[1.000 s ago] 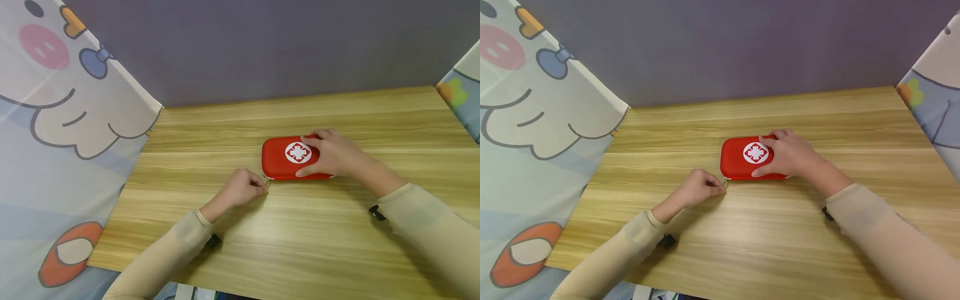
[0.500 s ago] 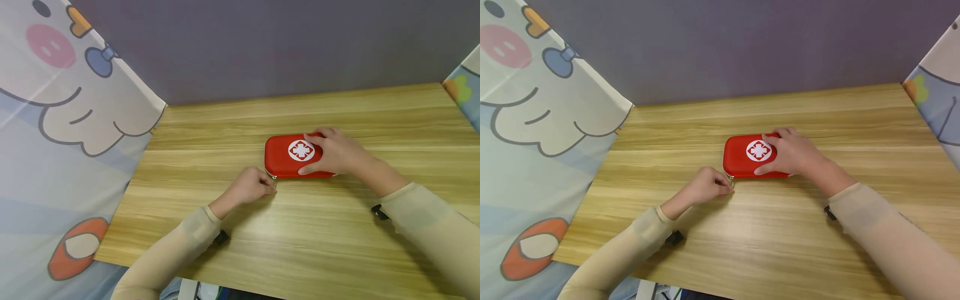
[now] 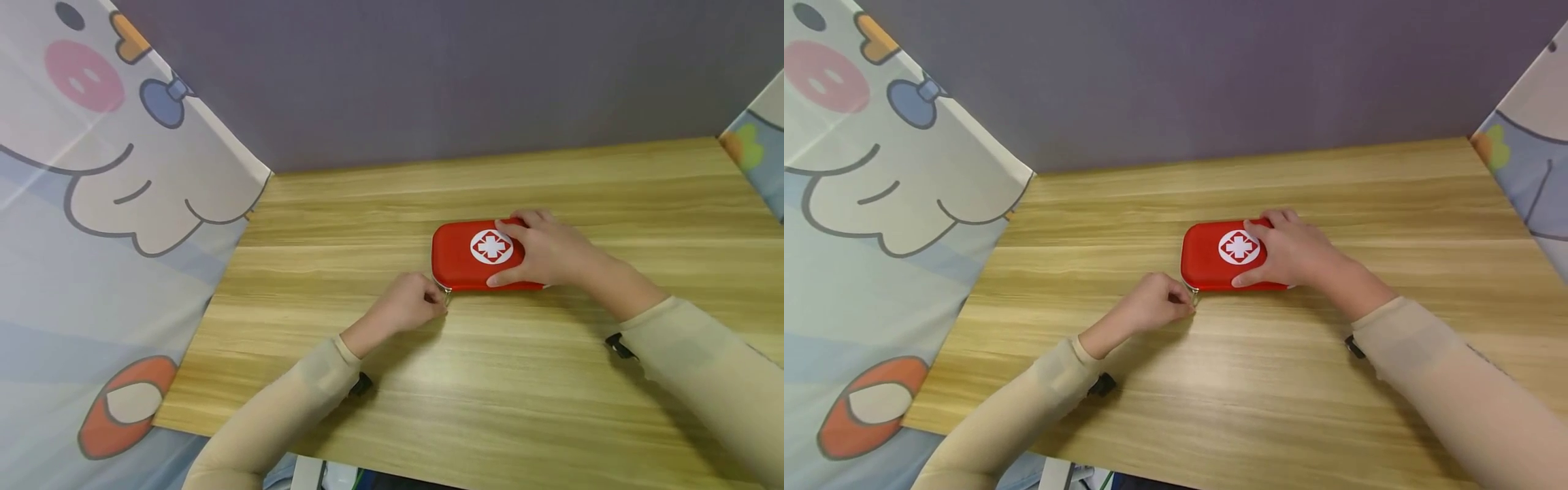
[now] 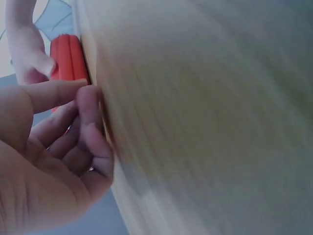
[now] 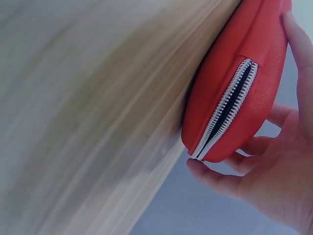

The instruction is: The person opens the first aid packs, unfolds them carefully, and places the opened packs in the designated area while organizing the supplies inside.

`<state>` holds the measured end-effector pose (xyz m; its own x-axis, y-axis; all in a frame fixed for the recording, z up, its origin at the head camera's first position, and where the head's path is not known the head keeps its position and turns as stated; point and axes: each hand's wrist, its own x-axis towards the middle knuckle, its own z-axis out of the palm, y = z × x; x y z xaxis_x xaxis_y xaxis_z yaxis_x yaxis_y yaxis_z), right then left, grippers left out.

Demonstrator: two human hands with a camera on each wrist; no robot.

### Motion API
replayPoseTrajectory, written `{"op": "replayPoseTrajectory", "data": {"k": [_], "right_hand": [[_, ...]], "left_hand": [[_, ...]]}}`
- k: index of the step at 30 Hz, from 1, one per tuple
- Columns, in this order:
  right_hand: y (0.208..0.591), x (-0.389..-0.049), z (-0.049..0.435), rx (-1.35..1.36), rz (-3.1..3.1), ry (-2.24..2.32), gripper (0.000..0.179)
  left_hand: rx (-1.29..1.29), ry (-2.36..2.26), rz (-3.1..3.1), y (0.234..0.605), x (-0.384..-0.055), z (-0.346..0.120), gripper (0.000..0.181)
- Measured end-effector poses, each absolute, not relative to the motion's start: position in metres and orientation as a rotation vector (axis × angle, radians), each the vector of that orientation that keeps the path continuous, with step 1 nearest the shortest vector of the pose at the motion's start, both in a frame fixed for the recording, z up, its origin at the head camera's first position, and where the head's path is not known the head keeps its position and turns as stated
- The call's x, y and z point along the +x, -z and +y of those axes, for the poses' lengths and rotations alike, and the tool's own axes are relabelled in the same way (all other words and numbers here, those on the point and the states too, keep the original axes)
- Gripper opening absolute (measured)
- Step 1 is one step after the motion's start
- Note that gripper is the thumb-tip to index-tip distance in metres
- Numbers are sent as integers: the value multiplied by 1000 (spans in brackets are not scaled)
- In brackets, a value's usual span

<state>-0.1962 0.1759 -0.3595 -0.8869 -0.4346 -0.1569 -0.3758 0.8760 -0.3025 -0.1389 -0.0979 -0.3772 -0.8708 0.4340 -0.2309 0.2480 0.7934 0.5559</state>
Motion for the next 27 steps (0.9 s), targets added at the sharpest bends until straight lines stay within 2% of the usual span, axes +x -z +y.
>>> {"op": "replayPoseTrajectory", "data": {"k": [3, 11, 16, 21, 27], "right_hand": [[361, -194, 176, -639, 2821, 396, 119], [361, -194, 178, -668, 2814, 428, 121], [361, -194, 180, -710, 2777, 482, 118], [361, -197, 182, -772, 2737, 526, 114], [361, -204, 187, -887, 2659, 569, 111]], "left_hand": [[487, -764, 2579, 378, -144, -106, 10], [326, -815, 2534, 364, -174, -125, 27], [247, -896, 2551, 363, -198, -123, 46], [284, -960, 2506, 369, -212, -109, 64], [367, -964, 2491, 373, -218, -92, 62]]}}
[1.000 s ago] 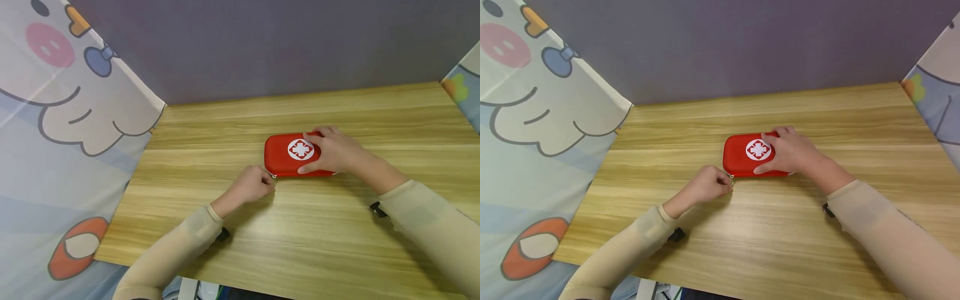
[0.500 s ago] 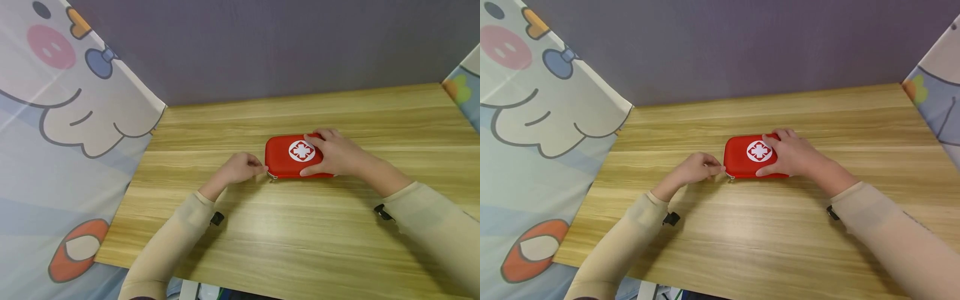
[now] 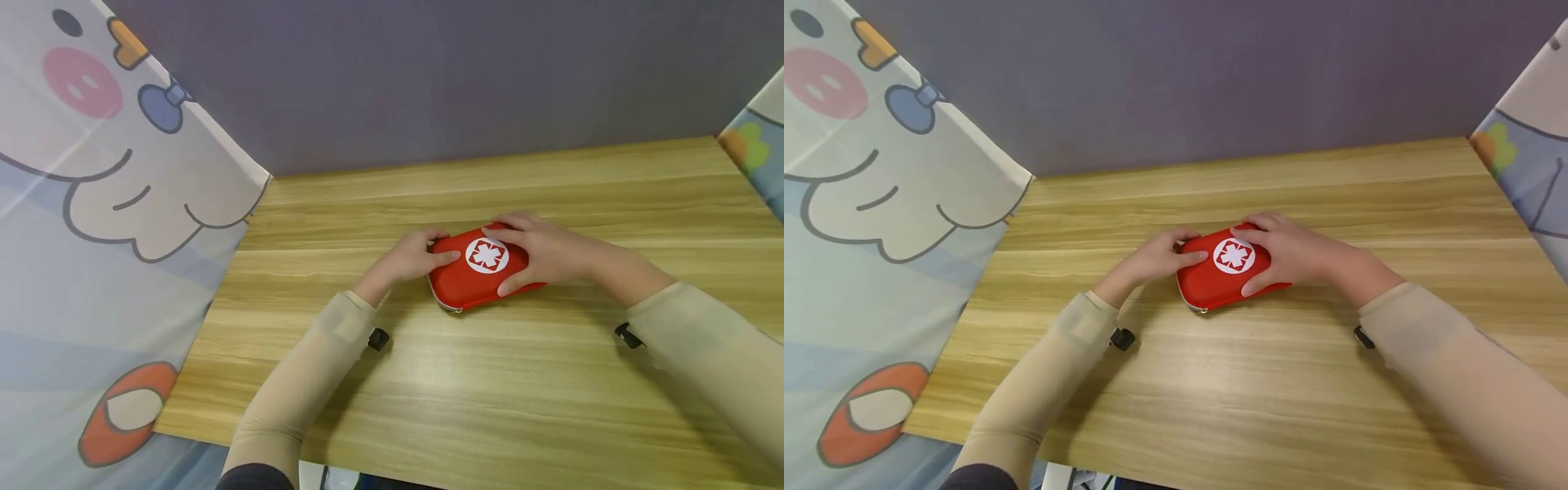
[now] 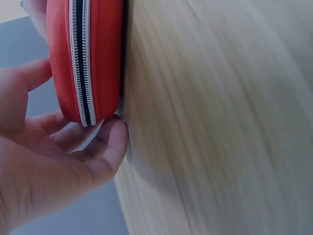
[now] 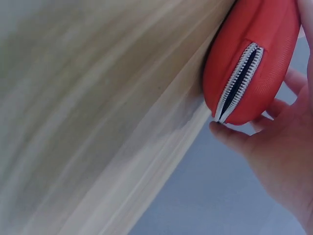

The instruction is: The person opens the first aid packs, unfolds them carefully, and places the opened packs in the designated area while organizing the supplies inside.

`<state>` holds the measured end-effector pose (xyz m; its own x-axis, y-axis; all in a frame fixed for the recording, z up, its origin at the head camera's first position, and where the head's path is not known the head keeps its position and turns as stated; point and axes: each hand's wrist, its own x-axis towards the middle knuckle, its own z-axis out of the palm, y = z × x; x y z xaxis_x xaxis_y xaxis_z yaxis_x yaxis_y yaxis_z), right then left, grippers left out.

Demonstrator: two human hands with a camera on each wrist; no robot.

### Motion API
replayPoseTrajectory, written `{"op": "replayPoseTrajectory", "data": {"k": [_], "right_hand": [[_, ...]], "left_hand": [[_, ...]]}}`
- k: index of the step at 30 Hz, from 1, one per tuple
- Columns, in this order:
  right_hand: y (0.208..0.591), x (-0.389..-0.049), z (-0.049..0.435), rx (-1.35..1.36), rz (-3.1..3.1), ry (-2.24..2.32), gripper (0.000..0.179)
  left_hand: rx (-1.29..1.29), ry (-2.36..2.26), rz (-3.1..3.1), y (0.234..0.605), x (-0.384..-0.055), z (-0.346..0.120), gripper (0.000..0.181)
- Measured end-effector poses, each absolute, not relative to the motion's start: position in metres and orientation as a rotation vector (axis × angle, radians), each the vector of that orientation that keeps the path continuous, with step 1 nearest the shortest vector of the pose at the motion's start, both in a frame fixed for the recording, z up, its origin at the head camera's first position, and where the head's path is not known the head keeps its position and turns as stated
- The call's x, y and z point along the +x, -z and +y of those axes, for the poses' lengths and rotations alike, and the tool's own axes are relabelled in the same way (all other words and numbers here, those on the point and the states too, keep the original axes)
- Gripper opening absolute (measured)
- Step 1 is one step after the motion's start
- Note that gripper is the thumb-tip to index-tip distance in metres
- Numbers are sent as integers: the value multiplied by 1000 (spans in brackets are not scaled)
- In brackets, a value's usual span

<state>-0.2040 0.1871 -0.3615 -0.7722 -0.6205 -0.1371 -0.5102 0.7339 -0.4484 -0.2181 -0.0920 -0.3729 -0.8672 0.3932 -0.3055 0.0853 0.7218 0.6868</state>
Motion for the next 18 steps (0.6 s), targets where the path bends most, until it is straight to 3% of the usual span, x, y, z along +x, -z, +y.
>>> {"op": "replayPoseTrajectory", "data": {"k": [10, 18], "right_hand": [[362, -210, 194, -879, 2669, 626, 98], [362, -206, 192, -783, 2757, 740, 70]], "left_hand": [[309, -928, 2527, 371, -212, -90, 63], [202, -939, 2525, 377, -202, -90, 75]]}}
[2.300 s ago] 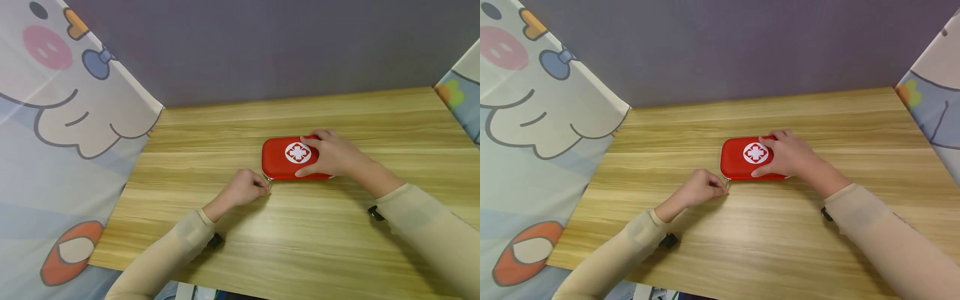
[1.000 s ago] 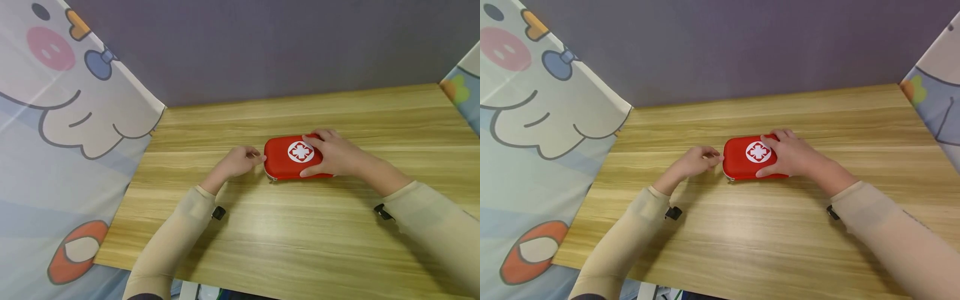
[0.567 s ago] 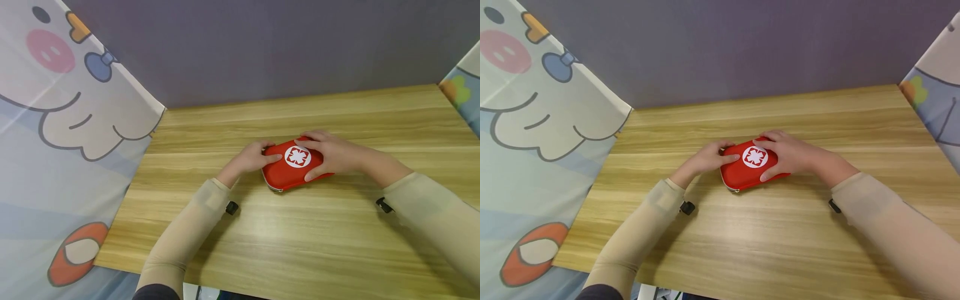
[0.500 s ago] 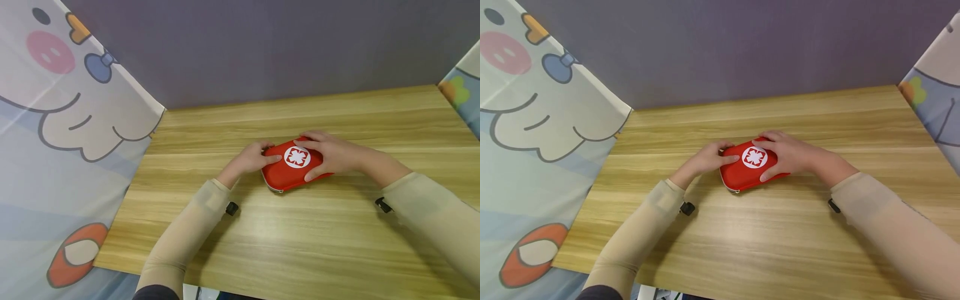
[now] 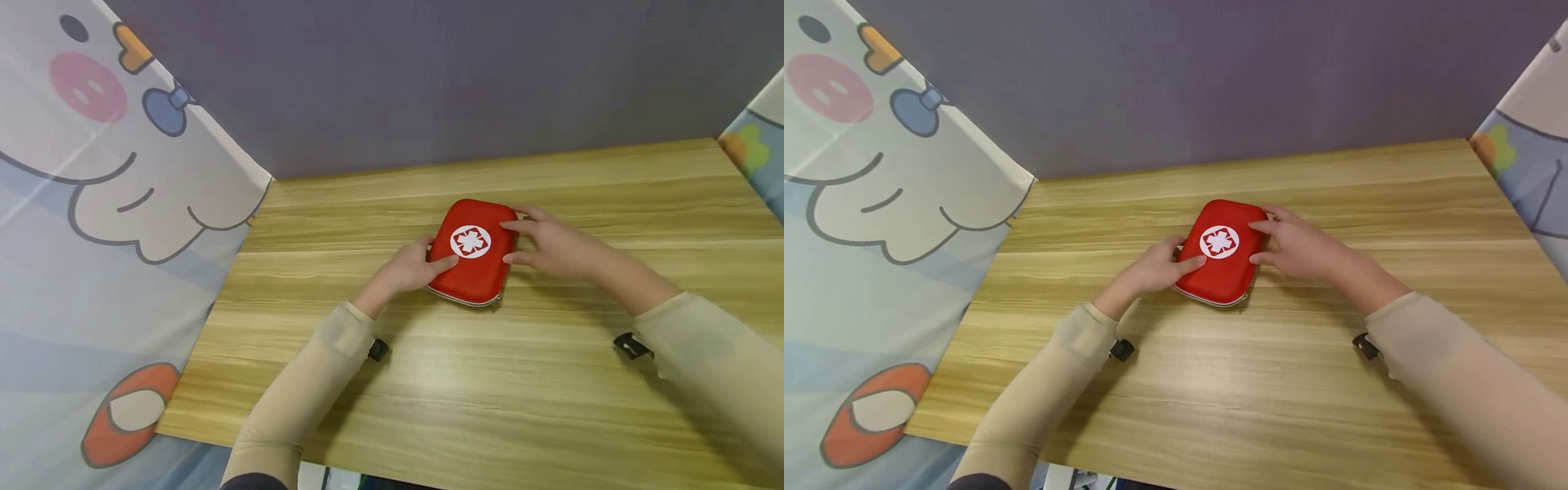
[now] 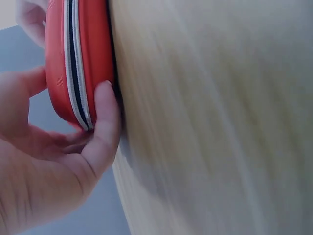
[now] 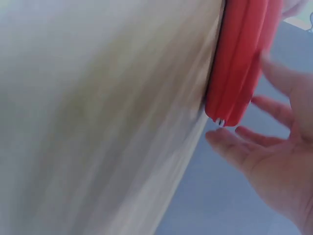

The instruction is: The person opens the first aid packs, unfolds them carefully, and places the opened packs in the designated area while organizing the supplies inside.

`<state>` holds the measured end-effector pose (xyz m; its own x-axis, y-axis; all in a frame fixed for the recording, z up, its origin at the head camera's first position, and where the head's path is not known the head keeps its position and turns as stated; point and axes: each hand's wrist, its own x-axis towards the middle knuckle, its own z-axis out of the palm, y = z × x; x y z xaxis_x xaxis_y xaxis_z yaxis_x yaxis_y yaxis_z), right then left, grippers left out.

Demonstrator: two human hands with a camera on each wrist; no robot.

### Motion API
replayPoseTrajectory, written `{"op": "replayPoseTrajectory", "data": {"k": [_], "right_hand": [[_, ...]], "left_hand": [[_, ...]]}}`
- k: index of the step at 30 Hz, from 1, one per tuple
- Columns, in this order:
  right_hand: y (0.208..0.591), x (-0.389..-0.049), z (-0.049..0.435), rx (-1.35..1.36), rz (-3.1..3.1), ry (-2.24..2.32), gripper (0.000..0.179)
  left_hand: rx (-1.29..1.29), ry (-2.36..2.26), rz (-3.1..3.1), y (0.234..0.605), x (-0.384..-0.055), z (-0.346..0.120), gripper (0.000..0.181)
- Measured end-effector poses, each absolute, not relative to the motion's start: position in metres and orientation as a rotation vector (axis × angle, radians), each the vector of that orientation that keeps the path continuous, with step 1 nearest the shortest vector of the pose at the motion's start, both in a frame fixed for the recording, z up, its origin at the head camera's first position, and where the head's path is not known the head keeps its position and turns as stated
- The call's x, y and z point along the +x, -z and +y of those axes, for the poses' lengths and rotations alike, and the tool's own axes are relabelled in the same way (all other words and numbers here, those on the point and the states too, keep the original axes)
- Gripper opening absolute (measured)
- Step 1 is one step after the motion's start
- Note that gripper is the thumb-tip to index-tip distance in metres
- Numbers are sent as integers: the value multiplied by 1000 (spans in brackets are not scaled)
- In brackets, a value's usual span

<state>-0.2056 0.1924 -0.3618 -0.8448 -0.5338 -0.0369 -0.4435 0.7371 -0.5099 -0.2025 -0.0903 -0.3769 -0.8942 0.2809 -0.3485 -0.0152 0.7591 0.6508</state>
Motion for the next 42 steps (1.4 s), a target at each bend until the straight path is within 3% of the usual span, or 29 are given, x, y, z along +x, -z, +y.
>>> {"op": "replayPoseTrajectory", "data": {"k": [6, 13, 19, 42], "right_hand": [[367, -197, 185, -663, 2706, 994, 55], [364, -187, 179, -652, 2702, 924, 74], [363, -184, 179, -665, 2702, 898, 75], [368, -177, 177, -629, 2646, 965, 78]], "left_hand": [[124, -1089, 2454, 378, -199, -85, 75], [132, -1091, 2448, 374, -195, -85, 64], [126, -1110, 2453, 369, -192, -87, 48], [106, -1197, 2424, 372, -188, -98, 50]]}}
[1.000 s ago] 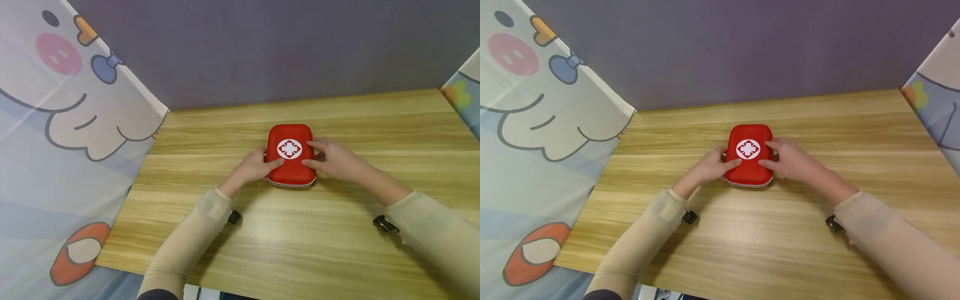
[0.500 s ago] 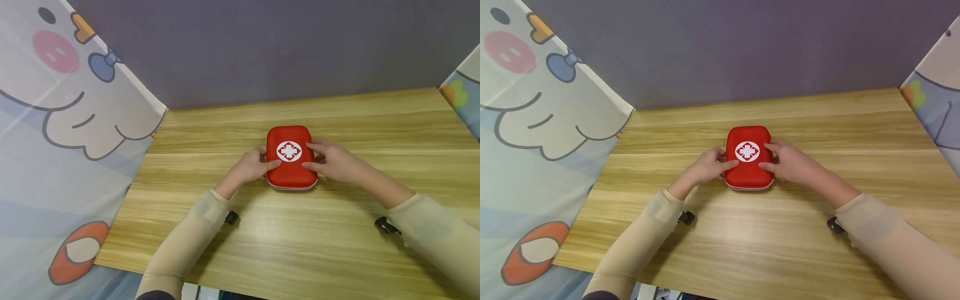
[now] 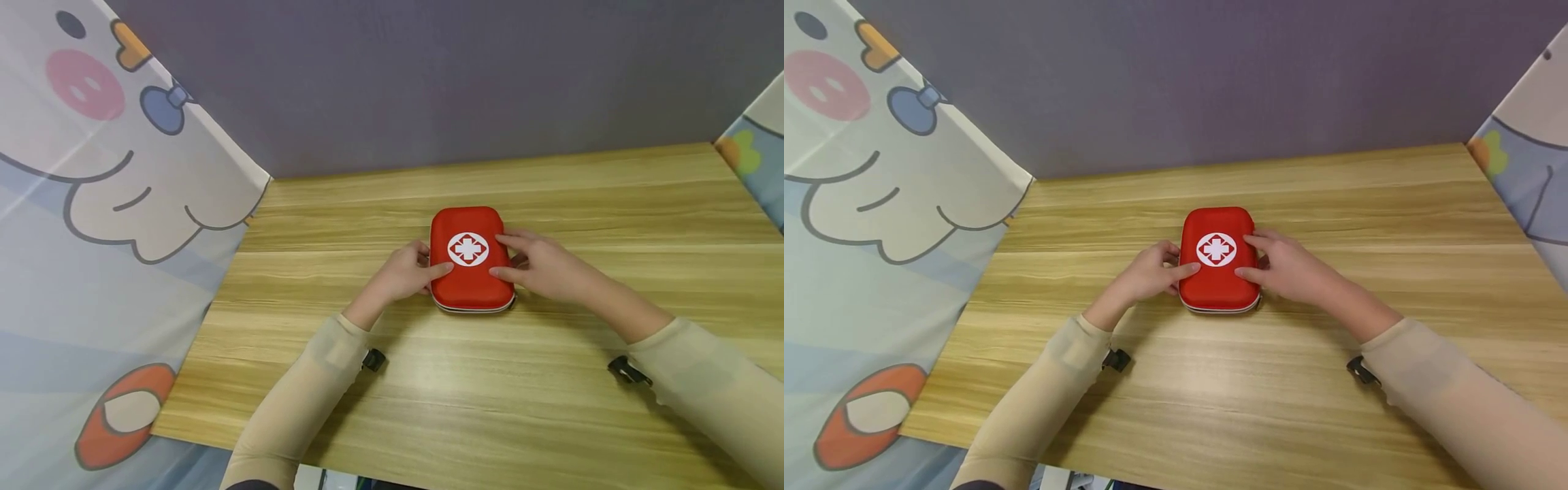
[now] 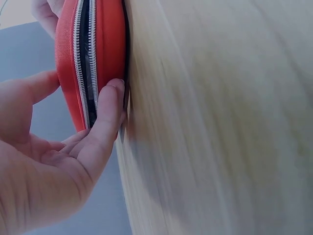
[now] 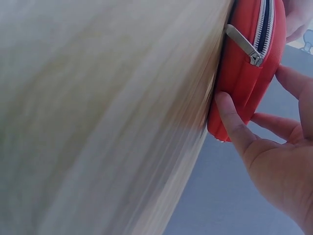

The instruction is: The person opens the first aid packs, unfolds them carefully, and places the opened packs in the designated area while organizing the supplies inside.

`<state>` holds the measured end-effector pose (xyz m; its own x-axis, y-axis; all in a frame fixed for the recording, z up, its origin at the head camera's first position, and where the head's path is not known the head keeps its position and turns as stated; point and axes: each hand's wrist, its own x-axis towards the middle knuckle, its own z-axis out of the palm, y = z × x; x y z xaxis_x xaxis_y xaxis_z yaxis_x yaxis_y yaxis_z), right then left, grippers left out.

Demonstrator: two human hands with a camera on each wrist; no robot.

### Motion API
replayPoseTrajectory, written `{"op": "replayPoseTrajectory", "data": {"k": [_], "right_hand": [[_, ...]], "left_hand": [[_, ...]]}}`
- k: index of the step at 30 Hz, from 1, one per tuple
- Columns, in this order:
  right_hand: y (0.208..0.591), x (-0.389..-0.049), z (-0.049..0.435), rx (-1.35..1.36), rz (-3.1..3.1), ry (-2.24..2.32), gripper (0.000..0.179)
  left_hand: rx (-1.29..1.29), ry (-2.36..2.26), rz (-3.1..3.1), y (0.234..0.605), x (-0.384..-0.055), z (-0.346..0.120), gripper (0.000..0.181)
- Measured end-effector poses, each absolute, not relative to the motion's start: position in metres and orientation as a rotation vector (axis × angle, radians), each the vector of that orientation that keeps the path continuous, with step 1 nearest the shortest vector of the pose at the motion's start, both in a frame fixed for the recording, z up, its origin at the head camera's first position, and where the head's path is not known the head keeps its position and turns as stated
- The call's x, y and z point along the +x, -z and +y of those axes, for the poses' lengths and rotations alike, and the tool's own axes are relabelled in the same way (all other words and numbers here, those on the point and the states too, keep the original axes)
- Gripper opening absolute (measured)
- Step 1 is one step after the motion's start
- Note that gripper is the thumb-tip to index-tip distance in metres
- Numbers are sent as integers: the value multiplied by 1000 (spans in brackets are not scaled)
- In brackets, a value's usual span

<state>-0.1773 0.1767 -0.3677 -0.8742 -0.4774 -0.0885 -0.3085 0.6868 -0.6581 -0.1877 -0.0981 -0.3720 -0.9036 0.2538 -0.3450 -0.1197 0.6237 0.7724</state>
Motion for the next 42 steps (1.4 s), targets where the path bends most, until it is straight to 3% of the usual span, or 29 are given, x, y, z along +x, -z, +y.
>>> {"op": "replayPoseTrajectory", "data": {"k": [11, 22, 28, 34, 42], "right_hand": [[366, -176, 176, -638, 2622, 973, 81], [360, -175, 175, -666, 2613, 955, 81], [357, -173, 170, -647, 2581, 952, 81], [351, -170, 167, -617, 2609, 876, 87], [337, -161, 159, -584, 2609, 928, 106]], "left_hand": [[89, -1217, 2414, 368, -186, -101, 52], [109, -1140, 2566, 361, -184, -105, 43], [122, -1360, 2506, 357, -182, -104, 42], [189, -1647, 2329, 354, -181, -99, 37], [434, -1708, 2315, 347, -178, -83, 43]]}}
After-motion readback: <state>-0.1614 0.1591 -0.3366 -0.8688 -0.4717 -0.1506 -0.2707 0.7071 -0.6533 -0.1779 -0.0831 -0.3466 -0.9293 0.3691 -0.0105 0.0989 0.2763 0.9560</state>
